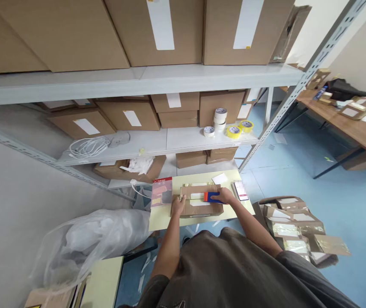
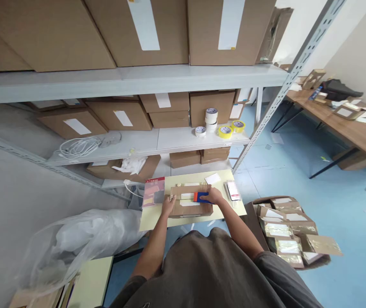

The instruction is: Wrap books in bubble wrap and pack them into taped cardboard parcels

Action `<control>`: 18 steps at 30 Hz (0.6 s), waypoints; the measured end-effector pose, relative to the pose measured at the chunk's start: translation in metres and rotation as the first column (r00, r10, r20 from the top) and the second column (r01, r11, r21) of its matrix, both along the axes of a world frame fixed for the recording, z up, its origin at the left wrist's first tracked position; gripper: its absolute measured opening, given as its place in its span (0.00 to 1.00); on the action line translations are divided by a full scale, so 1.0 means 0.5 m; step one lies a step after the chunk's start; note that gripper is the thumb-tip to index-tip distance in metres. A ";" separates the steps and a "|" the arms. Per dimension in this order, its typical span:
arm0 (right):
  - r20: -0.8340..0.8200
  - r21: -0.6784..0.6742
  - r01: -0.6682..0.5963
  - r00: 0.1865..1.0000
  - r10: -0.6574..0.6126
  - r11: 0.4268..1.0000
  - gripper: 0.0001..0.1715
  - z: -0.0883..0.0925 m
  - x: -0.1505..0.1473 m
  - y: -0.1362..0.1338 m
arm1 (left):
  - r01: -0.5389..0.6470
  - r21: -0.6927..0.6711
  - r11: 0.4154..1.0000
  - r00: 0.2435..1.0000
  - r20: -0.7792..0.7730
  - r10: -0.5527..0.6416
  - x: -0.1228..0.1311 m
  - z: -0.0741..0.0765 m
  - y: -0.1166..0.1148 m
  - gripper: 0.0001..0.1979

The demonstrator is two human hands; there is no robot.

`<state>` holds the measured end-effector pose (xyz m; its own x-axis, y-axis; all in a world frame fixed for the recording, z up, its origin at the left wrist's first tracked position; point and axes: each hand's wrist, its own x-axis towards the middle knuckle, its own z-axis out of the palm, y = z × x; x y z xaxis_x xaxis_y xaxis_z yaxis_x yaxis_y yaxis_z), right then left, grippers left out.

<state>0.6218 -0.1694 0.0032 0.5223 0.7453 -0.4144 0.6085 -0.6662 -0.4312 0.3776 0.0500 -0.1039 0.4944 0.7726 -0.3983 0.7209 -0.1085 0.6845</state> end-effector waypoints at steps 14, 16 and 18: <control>0.105 -0.159 0.139 0.987 -0.124 0.977 0.23 0.083 0.197 -0.229 | 0.084 0.082 0.993 0.983 -0.172 -0.068 0.012 -0.005 0.008 0.30; 0.109 -0.159 0.199 0.977 -0.183 0.967 0.21 0.083 0.211 -0.254 | 0.078 0.077 0.994 0.986 -0.150 -0.066 0.013 -0.001 0.009 0.29; 0.110 -0.123 0.302 0.951 -0.290 0.945 0.20 0.070 0.211 -0.260 | 0.065 0.082 0.994 0.988 -0.144 -0.053 0.015 0.004 0.010 0.28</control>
<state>0.7271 -0.2994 0.0383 0.7502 0.4909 -0.4429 0.4066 -0.8708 -0.2764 0.3850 0.0548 -0.1018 0.4833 0.7785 -0.4005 0.8006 -0.2079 0.5620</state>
